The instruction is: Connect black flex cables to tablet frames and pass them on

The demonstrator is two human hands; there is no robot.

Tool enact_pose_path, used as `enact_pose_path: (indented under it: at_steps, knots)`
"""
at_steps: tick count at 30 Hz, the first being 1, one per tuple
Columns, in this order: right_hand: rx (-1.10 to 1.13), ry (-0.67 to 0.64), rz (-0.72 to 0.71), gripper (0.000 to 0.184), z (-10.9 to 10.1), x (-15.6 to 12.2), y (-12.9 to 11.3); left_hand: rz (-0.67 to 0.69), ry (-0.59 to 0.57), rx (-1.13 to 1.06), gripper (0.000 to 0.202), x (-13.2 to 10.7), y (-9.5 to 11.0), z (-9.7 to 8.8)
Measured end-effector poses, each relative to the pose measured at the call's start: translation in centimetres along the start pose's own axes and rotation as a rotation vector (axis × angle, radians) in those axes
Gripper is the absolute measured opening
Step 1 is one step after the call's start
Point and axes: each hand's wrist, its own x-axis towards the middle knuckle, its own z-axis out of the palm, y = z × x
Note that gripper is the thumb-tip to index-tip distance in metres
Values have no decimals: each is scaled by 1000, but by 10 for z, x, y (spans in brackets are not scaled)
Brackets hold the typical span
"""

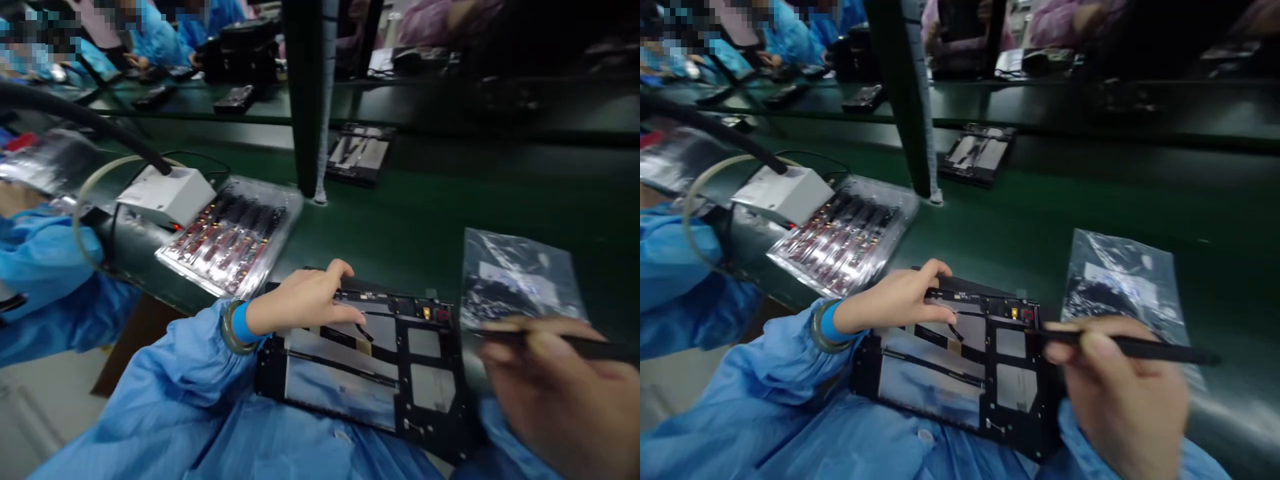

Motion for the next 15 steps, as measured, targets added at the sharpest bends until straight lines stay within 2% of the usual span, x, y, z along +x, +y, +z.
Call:
enact_pose_path:
  at_steps: [3, 6, 11, 15]
  knots:
    - [-199, -79, 33, 16, 29, 1, -10, 71, -30, 65, 65, 19, 9, 12]
    - [-323, -213, -27, 16, 45, 6, -2, 90, -34, 105, 63, 26, 13, 18]
    - [-424, -315, -91, 12, 50, 11, 16, 74, -88, 89, 63, 32, 11, 21]
    - [-523, -347, -126, 11, 47, 10, 23, 71, -111, 58, 60, 35, 7, 22]
